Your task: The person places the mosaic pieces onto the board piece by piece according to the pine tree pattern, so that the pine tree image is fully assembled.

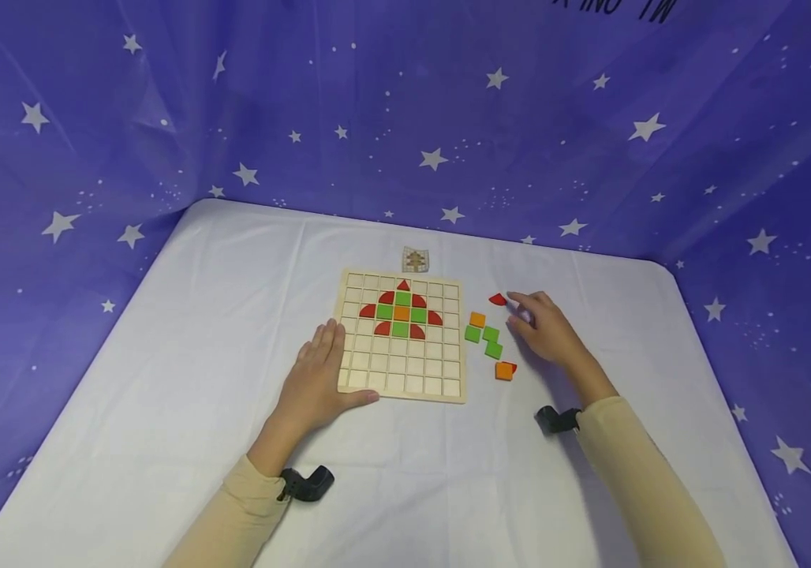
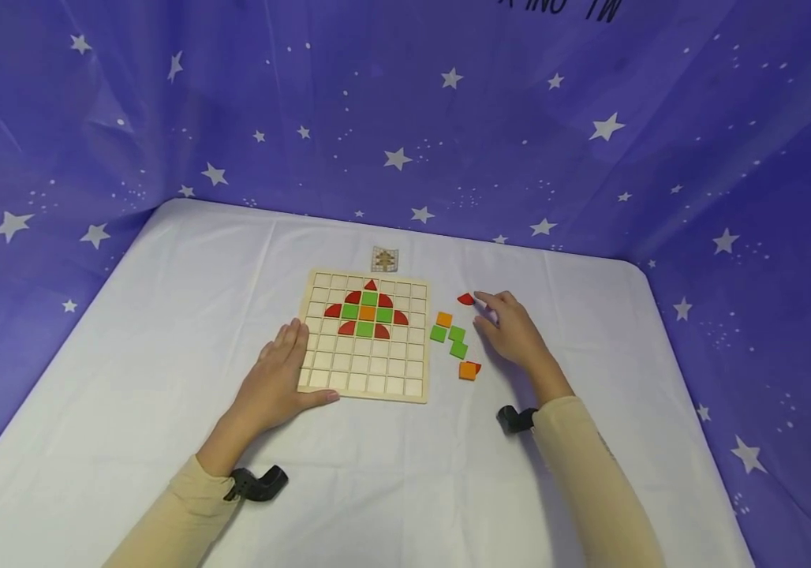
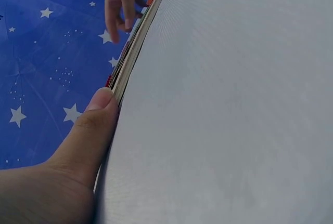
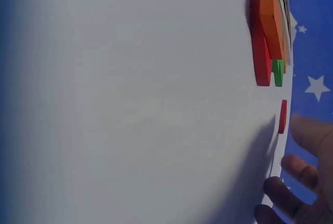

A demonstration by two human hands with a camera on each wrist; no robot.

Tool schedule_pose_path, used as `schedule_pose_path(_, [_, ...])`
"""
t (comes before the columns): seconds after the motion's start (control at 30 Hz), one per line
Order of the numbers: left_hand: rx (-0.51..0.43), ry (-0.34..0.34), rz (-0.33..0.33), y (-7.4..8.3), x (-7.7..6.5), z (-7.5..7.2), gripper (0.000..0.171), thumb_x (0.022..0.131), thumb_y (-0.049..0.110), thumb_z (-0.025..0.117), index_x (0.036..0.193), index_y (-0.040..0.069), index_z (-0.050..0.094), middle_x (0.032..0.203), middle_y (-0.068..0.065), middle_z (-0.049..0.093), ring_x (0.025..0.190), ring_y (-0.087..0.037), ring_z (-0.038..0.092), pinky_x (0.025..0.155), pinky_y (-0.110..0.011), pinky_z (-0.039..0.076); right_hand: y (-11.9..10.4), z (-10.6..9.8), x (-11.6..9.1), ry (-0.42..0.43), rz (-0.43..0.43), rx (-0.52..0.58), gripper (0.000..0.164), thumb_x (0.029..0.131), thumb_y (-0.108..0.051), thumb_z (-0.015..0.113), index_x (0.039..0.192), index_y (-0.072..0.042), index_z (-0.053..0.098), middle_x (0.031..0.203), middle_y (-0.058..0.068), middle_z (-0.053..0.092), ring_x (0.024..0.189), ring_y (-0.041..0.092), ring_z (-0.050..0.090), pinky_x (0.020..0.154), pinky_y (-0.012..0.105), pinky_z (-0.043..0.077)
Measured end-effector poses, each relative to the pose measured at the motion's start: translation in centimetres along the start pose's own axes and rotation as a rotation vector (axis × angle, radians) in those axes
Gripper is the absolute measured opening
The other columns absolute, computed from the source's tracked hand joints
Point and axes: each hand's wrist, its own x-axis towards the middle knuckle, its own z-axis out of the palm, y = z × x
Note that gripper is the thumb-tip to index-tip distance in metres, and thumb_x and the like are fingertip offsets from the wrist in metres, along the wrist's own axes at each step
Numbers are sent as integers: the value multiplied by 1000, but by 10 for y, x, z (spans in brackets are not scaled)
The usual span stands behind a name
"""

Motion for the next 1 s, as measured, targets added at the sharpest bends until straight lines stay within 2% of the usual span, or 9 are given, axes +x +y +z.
schedule_pose_path(0.13, [1,3,1,-1,1,0,129,72,71,74,157,-3,11,167,-19,7,155,-35,8,124,-53,16,-8,1,17,-11,-55,-71,50,101,-17,57,150,-23,46,136,17,49,119,37,49,107,57,40])
schedule_pose_path(0.3, [-1,-4,0,-1,1,1,129,73,70,74,157,-3,10,167,-19,6,155,-35,7,124,-53,15,-15,3,27,-19,-111,-177,42,98,-11,60,140,-18,59,128,18,54,116,39,51,107,55,42])
schedule_pose_path(0.47, [-6,4,5,-2,1,2,129,72,70,74,157,-4,10,167,-19,7,155,-35,8,125,-52,15,-16,3,27,-17,-28,-183,39,95,-13,66,134,-11,63,118,15,61,106,33,56,100,51,47])
schedule_pose_path(0.63, [-3,8,4,-1,0,2,129,72,69,75,157,-4,11,166,-20,7,155,-36,9,124,-53,15,-12,2,23,19,62,-208,40,91,-33,72,123,-8,69,111,11,66,104,31,58,99,51,48])
schedule_pose_path(0.73, [-1,6,3,-1,1,2,129,72,69,75,157,-4,11,167,-20,7,155,-36,8,124,-53,15,-10,0,22,30,60,-208,46,90,-40,73,126,-11,68,112,10,65,106,32,57,98,53,48])
schedule_pose_path(0.87, [4,3,3,-1,1,2,129,72,69,75,157,-4,11,167,-20,7,155,-36,8,124,-53,16,-8,0,22,-10,9,-174,47,93,-33,70,137,-17,61,115,9,61,107,30,55,98,52,47])
schedule_pose_path(1.0, [8,-6,0,-1,2,2,130,72,70,74,157,-3,10,167,-20,6,155,-36,7,125,-52,15,-8,0,21,-19,6,-157,39,93,-27,71,129,-13,66,111,9,62,101,28,54,96,49,47])
